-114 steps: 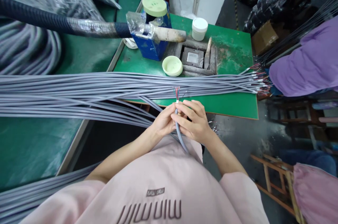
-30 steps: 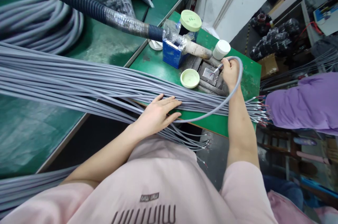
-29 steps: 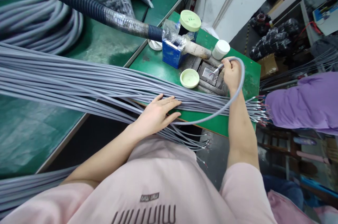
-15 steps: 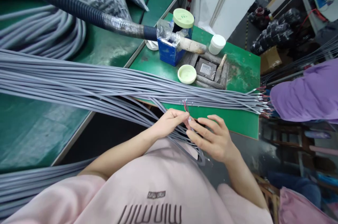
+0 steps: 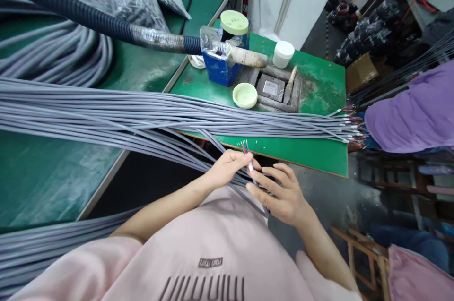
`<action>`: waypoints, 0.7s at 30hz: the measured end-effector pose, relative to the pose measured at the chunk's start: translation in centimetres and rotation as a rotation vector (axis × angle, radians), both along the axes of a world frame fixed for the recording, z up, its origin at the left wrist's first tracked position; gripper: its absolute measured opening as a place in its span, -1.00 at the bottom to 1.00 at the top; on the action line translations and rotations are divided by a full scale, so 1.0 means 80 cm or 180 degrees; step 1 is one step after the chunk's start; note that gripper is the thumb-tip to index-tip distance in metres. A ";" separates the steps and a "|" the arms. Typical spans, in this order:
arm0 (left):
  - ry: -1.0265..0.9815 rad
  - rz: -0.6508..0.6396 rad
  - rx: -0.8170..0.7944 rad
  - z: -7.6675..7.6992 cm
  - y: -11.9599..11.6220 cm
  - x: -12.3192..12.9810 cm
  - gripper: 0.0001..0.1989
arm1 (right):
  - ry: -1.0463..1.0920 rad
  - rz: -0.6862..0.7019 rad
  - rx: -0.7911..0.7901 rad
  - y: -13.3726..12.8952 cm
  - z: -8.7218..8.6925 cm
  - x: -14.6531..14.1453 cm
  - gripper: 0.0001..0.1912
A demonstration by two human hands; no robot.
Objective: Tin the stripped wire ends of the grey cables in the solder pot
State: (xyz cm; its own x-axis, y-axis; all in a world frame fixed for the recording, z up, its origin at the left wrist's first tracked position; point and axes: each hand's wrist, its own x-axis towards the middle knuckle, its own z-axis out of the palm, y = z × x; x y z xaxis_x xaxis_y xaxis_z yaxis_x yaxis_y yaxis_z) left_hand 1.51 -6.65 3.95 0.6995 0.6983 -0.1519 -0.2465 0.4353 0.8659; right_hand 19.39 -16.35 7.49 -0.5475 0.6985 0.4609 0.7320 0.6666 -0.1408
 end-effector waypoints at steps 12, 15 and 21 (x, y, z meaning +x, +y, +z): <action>0.0200 0.0056 0.0308 0.002 -0.007 -0.001 -0.48 | 0.1101 -0.1154 -0.0709 -0.008 0.000 -0.021 -0.86; 0.0194 0.0014 0.0247 0.001 -0.009 0.001 -0.48 | 0.1004 -0.1477 -0.1099 -0.006 0.003 -0.035 -0.88; 0.0137 0.0014 0.0195 -0.002 -0.013 0.001 -0.50 | 0.1150 -0.1554 -0.1366 -0.006 0.002 -0.043 -0.83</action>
